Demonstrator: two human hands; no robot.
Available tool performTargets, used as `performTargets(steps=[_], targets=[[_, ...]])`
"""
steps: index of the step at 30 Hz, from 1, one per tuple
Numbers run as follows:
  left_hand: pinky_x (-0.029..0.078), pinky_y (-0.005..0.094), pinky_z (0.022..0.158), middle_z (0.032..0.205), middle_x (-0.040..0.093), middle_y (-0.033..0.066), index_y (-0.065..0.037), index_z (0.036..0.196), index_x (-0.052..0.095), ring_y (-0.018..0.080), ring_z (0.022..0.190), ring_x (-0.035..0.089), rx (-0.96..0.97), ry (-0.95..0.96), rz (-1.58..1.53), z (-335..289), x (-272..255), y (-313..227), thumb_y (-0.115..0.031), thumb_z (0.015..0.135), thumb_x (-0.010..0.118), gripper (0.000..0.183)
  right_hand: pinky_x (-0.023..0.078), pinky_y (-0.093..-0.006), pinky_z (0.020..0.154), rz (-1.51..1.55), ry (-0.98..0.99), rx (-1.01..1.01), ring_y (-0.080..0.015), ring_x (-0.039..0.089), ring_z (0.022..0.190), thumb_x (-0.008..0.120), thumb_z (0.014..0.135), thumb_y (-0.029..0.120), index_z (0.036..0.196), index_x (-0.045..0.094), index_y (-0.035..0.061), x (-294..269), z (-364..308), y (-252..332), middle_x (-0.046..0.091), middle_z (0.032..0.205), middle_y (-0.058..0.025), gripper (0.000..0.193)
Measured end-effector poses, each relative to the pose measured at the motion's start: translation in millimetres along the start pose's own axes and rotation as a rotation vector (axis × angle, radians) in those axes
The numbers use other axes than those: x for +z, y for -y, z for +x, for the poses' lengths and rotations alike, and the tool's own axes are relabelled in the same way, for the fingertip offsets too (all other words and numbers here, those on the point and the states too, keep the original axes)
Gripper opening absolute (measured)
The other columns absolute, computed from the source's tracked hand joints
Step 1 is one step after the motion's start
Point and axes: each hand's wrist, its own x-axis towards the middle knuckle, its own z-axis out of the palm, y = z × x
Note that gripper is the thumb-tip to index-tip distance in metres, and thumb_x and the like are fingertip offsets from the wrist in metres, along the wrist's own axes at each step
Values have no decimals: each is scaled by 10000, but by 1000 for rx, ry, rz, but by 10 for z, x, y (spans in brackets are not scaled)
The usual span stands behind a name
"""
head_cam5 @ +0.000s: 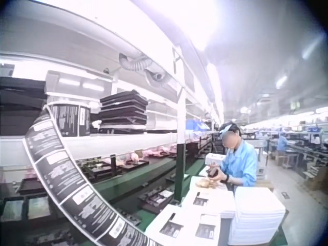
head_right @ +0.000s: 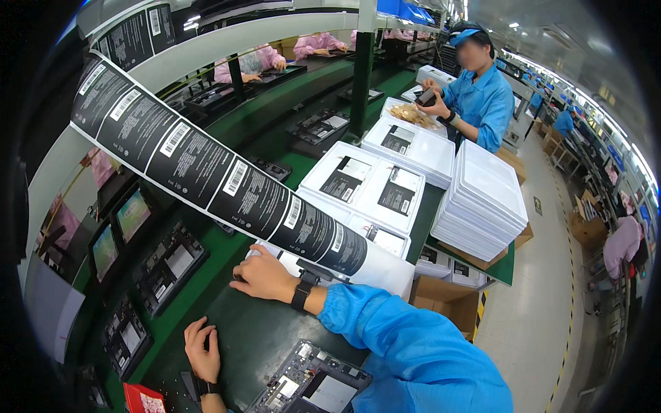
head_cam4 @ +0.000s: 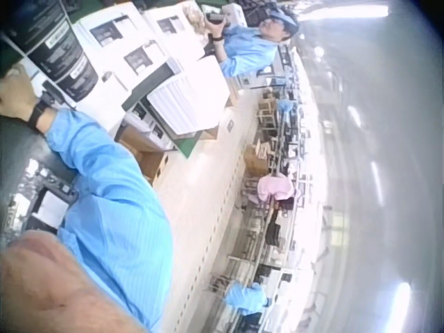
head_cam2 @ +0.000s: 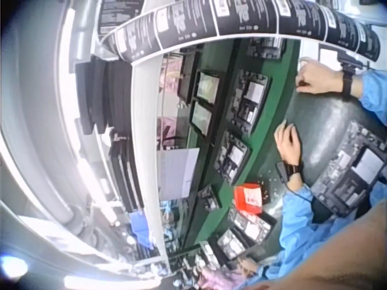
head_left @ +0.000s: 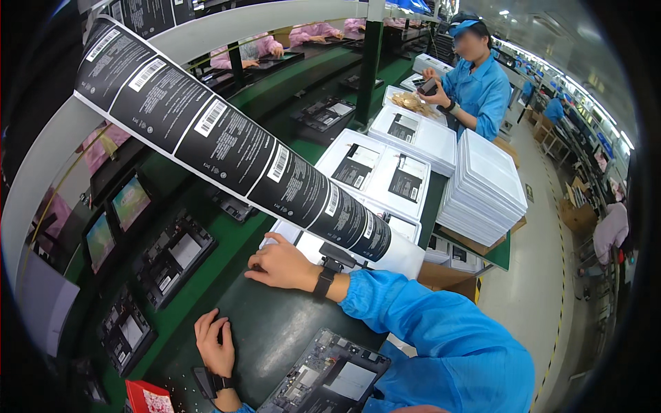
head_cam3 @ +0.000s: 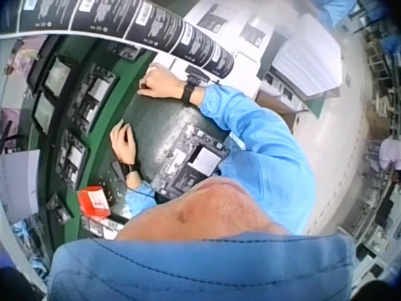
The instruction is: The person assembles the internal components of an electronic device by hand, installing a circuit board, ribbon cable, and internal battery into a laptop chassis.
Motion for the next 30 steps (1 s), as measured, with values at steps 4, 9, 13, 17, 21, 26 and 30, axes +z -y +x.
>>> performTargets(steps=[4,9,13,17,21,26,30], targets=[[493,446,1002,1204,693,168,18,957,732,369,1161,611,-1,6,-6,-10,48,26,9,858,696,106,391,-458,1118,121,-140,35,-233,692,805,677,973,385,896,741,102,-57,-5,28,723,769,-38,299],[497,437,994,1205,696,163,12,966,728,361,1154,621,14,-4,9,18,43,4,5,868,694,105,385,-469,1135,130,-55,26,-237,691,803,683,965,416,874,736,105,34,-9,-60,717,765,-45,328],[492,441,1000,1214,694,160,10,971,725,364,1158,619,14,8,17,9,69,43,5,867,694,109,391,-467,1130,170,-169,6,-240,690,797,693,958,418,863,733,103,-45,8,-38,719,769,-43,331],[493,443,998,1214,693,162,9,969,725,365,1156,620,19,11,16,18,94,43,5,866,693,107,399,-460,1120,144,-81,24,-239,685,760,706,949,420,858,731,103,33,-25,-126,713,746,-33,330],[498,445,993,1210,695,163,9,967,725,366,1156,622,21,9,14,55,121,41,6,864,694,107,419,-449,1079,238,-256,-25,-241,674,724,712,944,430,832,716,105,-116,11,-80,695,708,-30,343],[498,444,992,1201,698,165,9,966,724,368,1154,623,31,10,11,59,161,46,5,861,698,108,422,-415,1042,98,-101,-49,-201,658,698,765,904,411,809,711,115,121,-57,-266,686,701,-16,315],[485,445,1011,1208,693,164,11,951,732,363,1157,614,3,2,-3,59,178,85,2,854,704,101,426,-406,1025,233,-99,55,-202,666,737,755,907,431,806,704,114,-83,20,-145,683,707,-17,336]])
